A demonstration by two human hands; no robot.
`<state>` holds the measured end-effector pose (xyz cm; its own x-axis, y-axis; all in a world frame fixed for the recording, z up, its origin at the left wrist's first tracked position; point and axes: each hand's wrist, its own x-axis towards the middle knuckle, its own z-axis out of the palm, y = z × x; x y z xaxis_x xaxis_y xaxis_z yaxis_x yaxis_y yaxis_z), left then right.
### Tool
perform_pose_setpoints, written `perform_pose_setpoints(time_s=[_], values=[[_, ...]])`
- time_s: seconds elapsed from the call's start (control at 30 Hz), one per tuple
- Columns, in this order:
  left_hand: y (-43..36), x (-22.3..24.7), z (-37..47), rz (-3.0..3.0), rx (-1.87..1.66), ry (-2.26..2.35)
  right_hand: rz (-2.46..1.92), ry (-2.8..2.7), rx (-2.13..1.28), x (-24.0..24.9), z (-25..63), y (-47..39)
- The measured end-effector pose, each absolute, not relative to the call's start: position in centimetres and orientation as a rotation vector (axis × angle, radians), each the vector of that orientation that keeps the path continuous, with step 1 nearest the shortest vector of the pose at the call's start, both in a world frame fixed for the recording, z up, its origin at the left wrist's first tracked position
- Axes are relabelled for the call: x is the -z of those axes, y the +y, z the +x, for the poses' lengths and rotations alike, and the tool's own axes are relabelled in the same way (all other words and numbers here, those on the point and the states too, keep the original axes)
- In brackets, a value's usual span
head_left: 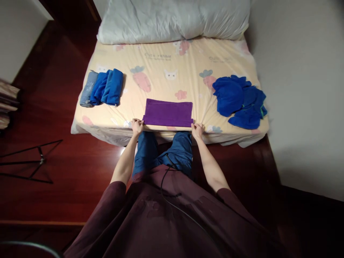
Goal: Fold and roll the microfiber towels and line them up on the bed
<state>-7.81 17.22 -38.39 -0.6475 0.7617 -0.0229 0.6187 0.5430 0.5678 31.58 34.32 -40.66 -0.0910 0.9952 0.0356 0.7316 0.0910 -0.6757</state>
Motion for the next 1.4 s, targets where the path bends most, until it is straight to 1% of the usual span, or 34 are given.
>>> perform_pose_setpoints(time_s=[0.33, 0.63, 0.73, 0.83, 0.9, 0.97, 1.07, 1.13, 1.27, 1.4], values=[[17.4, 38.1, -7.7, 1.103, -0.709, 2.52, -1.789, -1.856, -0.674, 39.8, 31.1, 34.1], [17.7, 36.3, -6.8, 0.952, -0.621, 2.569, -1.876, -1.842, -0.592, 38.9, 30.0, 34.5], [17.8, 35.7, -6.4, 0.962, -0.574, 2.584, -1.933, -1.812, -0.59, 38.4, 29.6, 34.6], [17.1, 35.3, -5.9, 1.012, -0.607, 2.618, -1.959, -1.75, -0.595, 37.9, 30.0, 34.0], [16.1, 35.1, -5.7, 1.12, -0.675, 2.633, -1.887, -1.74, -0.555, 37.7, 30.9, 33.1], [15.1, 35.0, -5.5, 1.348, -0.721, 2.567, -1.742, -1.825, -0.488, 37.5, 31.8, 31.9], [14.5, 34.9, -5.0, 1.729, -0.652, 2.322, -1.517, -2.097, -0.423, 37.1, 32.3, 30.2], [15.2, 34.9, -4.4, 1.867, -0.565, 2.186, -1.411, -2.29, -0.403, 36.9, 31.7, 29.7], [17.4, 35.5, -3.5, 1.895, -0.451, 2.15, -1.265, -2.53, -0.412, 36.9, 29.6, 30.7], [19.1, 36.0, -3.3, 1.838, -0.406, 2.221, -1.358, -2.565, -0.452, 37.4, 27.8, 32.8]])
